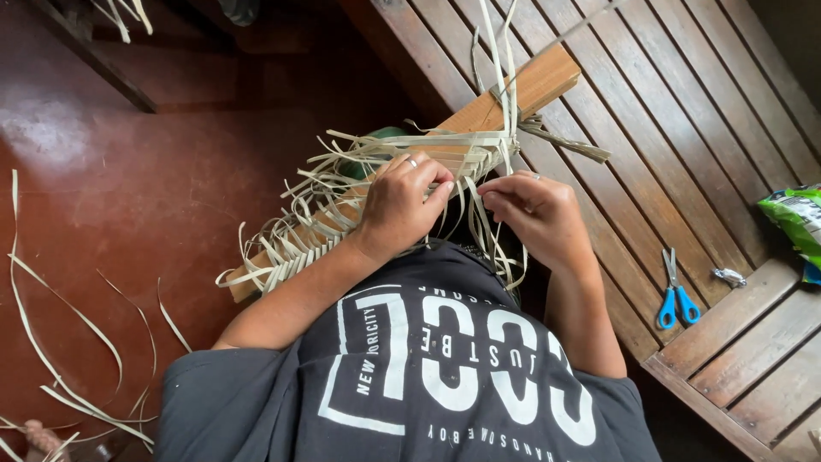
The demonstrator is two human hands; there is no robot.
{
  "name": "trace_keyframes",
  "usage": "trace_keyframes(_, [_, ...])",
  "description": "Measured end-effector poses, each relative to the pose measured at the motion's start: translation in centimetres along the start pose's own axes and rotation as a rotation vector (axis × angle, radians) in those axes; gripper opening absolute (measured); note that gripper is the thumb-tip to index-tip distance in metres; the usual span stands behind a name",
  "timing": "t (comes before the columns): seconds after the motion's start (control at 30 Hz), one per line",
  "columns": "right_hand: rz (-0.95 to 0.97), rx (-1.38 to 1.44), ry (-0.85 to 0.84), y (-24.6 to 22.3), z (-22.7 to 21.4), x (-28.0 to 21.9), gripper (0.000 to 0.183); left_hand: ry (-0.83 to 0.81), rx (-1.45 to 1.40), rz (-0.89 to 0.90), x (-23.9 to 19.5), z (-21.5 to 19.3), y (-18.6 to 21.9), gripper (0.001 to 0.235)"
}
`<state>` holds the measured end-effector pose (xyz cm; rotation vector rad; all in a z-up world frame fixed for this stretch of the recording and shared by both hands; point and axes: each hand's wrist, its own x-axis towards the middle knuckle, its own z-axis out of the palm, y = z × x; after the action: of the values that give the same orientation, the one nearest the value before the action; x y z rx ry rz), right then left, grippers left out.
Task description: The person weaves thin, light-colored fiber strands around a wooden frame using both hands. They repeatedly pass the strands over and under existing weaves to build up a pattern on the frame.
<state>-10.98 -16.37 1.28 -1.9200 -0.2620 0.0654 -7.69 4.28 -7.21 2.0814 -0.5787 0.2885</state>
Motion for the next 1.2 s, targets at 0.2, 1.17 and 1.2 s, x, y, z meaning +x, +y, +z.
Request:
trace_keyframes(0.2, [-0.08, -0.304, -0.013, 0.5, 0.8, 1.2, 0.013, 0.258, 0.354, 0.31, 0.5, -1.5, 2.3, 0.013])
trace_keyframes(1.17, [-0.045, -0.393, -0.32, 1.8, 0.2, 4.3, 0.018, 0.284, 0.012, -0.042, -0.1, 0.6, 0.2, 0.018])
trace_keyframes(1.2, [-0.046, -0.393, -0.322, 1.7, 0.3, 4.0, 0.018, 0.286, 0.013, -0.043, -0.2, 0.7, -0.2, 0.018])
